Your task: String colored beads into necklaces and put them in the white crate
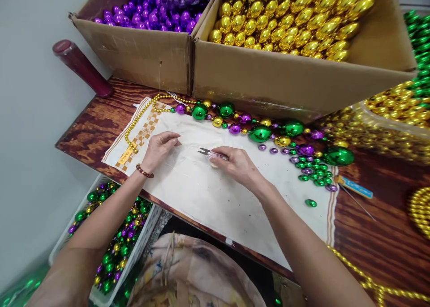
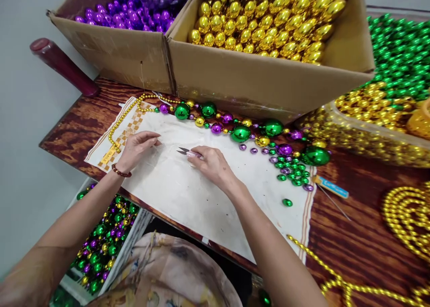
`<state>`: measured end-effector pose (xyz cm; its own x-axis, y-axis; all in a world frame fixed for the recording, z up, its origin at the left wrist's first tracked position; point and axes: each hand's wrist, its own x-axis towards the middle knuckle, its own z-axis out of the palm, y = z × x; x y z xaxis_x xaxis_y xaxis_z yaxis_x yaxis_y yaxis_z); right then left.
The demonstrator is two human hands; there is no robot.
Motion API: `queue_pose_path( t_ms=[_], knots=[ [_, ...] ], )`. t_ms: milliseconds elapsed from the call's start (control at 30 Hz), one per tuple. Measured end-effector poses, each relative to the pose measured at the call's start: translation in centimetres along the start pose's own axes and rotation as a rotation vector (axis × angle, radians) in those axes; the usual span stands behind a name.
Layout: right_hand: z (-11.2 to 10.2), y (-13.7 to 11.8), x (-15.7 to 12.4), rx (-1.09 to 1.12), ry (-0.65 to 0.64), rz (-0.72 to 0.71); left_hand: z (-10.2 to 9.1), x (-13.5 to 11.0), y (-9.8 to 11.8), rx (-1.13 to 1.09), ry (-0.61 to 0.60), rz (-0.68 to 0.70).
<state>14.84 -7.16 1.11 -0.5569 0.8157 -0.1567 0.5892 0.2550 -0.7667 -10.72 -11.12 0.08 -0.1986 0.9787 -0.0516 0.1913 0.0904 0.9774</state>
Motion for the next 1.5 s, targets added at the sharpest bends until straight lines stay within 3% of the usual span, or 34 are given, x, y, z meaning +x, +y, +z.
queue_pose_path(
  t_ms=[100, 200, 300, 367, 433, 567, 633, 833, 967, 1133, 1300, 1500],
  knots=[
    [-0.6, 0.8, -0.9, 0.030, 0.044, 0.023, 0.0, -0.4, 1.3, -0.052, -0.120, -0.018],
    [-1.2, 2.2, -1.9, 0.062, 0.091, 0.094, 0.3, -2.4, 2.7, 0.007, -0.378, -0.034],
    [-1.7, 3.3, -2.8, 0.078, 0.122, 0.153, 0.6, -5.3, 3.5, 0.243, -0.661, 0.121],
    [-1.9, 3.5, -3.3, 0.077, 0.110, 0.166, 0.7, -6.7, 3.6, 0.438, -0.777, 0.263],
    [-2.1, 3.3, -3.7, 0.067, 0.081, 0.161, 0.6, -6.9, 3.3, 0.549, -0.708, 0.323],
    [-1.8, 2.1, -3.6, 0.015, 0.037, 0.108, 0.8, -4.0, 2.2, 0.680, -0.247, 0.206],
    [-1.5, 1.5, -3.3, -0.053, 0.037, 0.078, 1.6, -2.2, 1.6, 0.821, -0.160, 0.149],
    [-1.5, 1.0, -2.9, -0.235, 0.068, 0.039, 4.3, -0.9, 0.4, 1.086, -0.182, 0.067],
    [-1.6, 1.2, -3.0, -0.264, 0.111, 0.044, 4.4, -1.2, 0.3, 1.015, -0.149, 0.018],
    [-0.2, -1.1, -1.7, -0.456, 0.000, 0.008, 4.0, -1.4, 0.2, 0.883, -0.099, -0.011],
    [1.0, -3.1, -0.1, -0.637, -0.092, 0.001, 4.4, -1.5, -0.2, 0.972, -0.084, 0.053],
    [1.5, -2.7, 0.3, -0.674, -0.070, -0.020, 4.9, -1.6, -0.4, 0.945, -0.054, 0.050]
  ],
)
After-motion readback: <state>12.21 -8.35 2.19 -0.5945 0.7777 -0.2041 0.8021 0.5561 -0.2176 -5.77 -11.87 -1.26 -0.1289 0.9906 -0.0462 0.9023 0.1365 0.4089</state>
